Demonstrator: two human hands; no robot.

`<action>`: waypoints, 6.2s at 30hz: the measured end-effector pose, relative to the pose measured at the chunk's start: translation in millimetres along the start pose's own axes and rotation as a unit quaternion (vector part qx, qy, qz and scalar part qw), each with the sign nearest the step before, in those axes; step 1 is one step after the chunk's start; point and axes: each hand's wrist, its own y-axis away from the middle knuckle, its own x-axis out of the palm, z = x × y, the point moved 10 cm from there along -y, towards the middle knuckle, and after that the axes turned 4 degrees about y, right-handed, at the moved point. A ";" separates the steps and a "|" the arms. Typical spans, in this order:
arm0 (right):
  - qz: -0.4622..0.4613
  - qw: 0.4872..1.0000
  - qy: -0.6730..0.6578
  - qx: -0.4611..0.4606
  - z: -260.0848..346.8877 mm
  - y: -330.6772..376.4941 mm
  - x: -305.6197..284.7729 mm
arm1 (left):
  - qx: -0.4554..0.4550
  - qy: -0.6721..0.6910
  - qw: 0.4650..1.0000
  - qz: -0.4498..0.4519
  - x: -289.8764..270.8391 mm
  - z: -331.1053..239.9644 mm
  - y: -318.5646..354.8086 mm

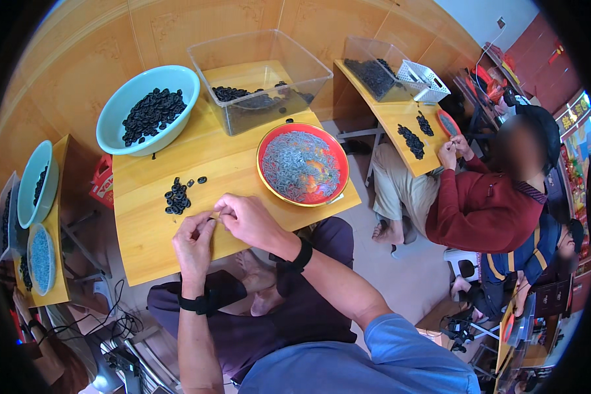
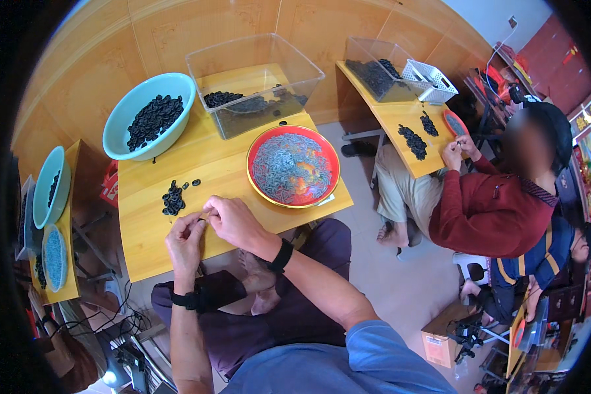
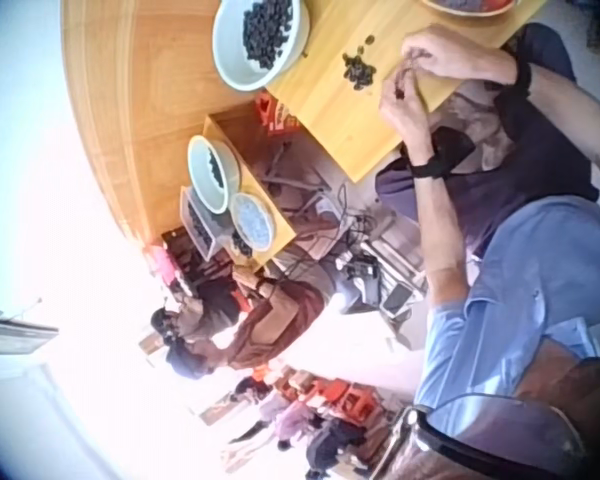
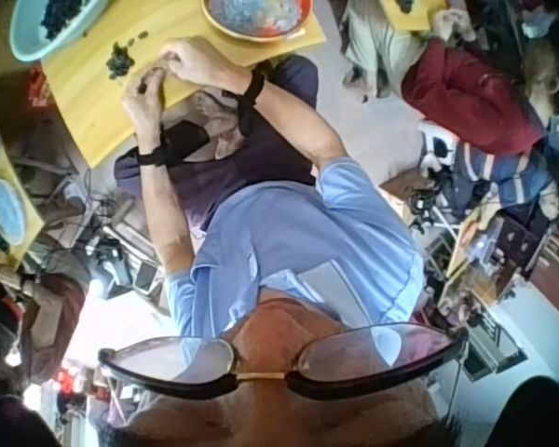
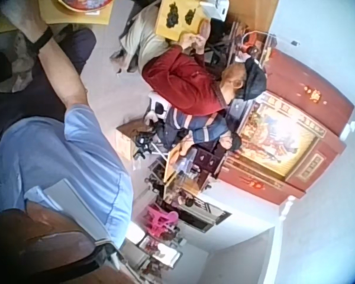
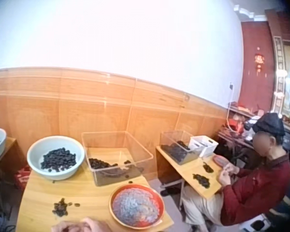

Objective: Sorting small black plastic components on a desk into a pile.

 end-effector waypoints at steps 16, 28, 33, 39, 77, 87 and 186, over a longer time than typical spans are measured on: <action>0.045 0.938 0.285 0.191 -76.3 16.7 -153.6 | 0.009 -0.036 0.999 -0.011 -7.9 -4.7 -1.2; 0.001 0.950 0.261 0.173 -102.1 21.5 -175.1 | 0.049 -0.015 0.998 -0.027 -8.8 -3.6 -2.4; 0.066 0.943 0.277 0.174 -81.9 25.1 -158.0 | 0.077 -0.009 0.997 -0.016 -8.0 -17.2 -3.3; 0.063 0.915 0.351 0.191 -73.5 26.5 -150.0 | 0.076 0.007 0.997 -0.031 -10.4 -15.9 -2.6; 0.024 0.981 -0.171 0.087 -38.3 6.7 18.2 | -0.093 0.108 0.990 0.013 -1.9 19.8 -0.3; 0.015 0.983 -0.165 0.081 -37.6 6.6 24.0 | -0.094 0.023 0.995 0.023 -2.3 20.4 -1.3; 0.022 0.930 -0.315 0.188 -48.6 6.7 21.2 | -0.122 0.136 0.983 0.015 -4.3 24.5 -7.1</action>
